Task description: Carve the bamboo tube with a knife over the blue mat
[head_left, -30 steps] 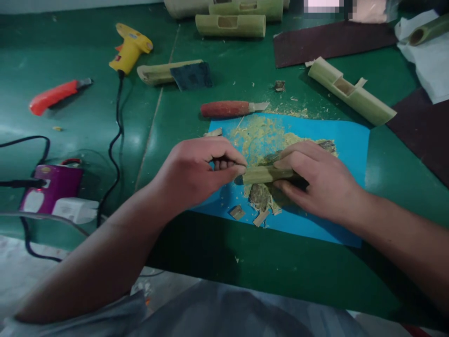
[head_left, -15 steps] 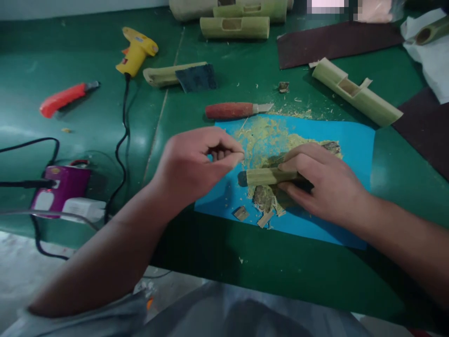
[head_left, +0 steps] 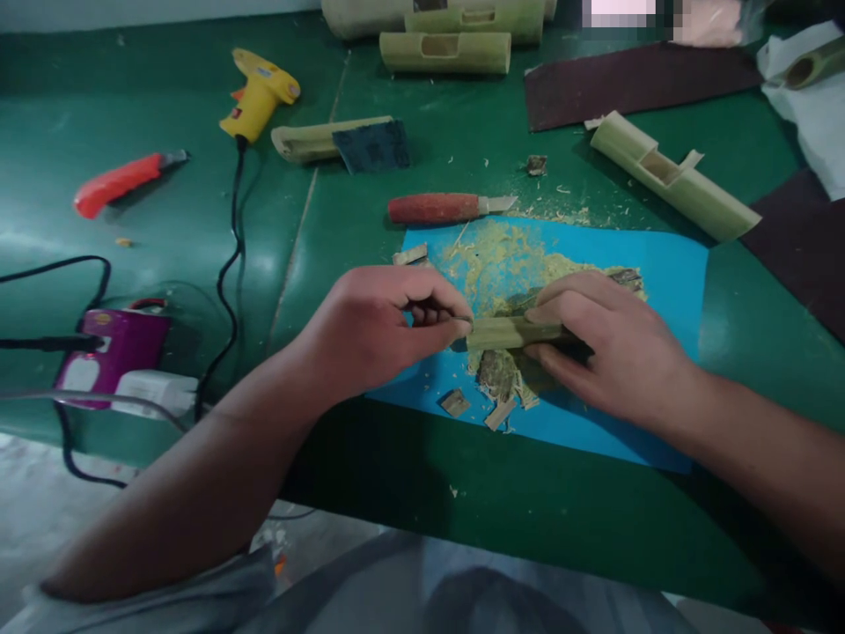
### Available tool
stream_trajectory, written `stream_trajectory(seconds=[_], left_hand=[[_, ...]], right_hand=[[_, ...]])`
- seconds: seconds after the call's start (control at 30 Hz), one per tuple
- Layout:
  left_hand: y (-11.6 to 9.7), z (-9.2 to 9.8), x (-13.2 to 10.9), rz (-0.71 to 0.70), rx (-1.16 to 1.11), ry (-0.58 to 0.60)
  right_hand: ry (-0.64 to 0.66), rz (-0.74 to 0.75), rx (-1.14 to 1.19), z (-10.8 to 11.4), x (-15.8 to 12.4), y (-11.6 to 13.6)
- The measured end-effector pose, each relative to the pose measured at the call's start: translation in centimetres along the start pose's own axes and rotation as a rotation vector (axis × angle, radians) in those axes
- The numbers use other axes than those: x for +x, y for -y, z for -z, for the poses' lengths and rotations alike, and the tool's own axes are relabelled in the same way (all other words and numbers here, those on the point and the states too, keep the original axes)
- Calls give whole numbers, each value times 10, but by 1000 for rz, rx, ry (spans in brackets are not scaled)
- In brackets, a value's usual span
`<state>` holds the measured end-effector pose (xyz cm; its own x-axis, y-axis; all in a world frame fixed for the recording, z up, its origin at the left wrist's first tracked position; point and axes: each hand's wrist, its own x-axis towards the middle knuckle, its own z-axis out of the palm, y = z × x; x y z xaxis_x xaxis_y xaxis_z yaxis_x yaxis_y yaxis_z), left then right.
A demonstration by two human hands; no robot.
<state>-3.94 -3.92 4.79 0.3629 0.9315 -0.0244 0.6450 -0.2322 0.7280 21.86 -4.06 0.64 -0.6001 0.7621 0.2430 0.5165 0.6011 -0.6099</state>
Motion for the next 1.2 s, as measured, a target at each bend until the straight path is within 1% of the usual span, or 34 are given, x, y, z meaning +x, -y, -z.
stream_trajectory(seconds=[0.1,0.23,0.4,0.5,0.57,0.7,0.9,1.03,1.2], left_hand=[[-2,0,-1,-16,16,2],[-4,-5,1,-39,11,-15],[-7,-6,1,-52,16,14],[-7,-5,1,-43,48,-7],[-8,-6,3,-61,60,-27],[-7,-8,5,-104,36,11],[-10,-3,0,-42,16,19],[-11,-2,-1,-53,16,64],[-10,-4,-2,-71,70,26]], right_hand=[[-11,-6,-14,-1,0,0],[-2,0,-13,-1,0,0],[-2,5,-19,-1,0,-1],[-14,10,-24,-1,0,-1],[-23,12,-30,-1,1,0],[-15,16,-40,-1,1,0],[-25,6,-16,-2,-1,-1],[-15,-3,-13,-1,0,-1],[-6,1,-10,-1,1,0]])
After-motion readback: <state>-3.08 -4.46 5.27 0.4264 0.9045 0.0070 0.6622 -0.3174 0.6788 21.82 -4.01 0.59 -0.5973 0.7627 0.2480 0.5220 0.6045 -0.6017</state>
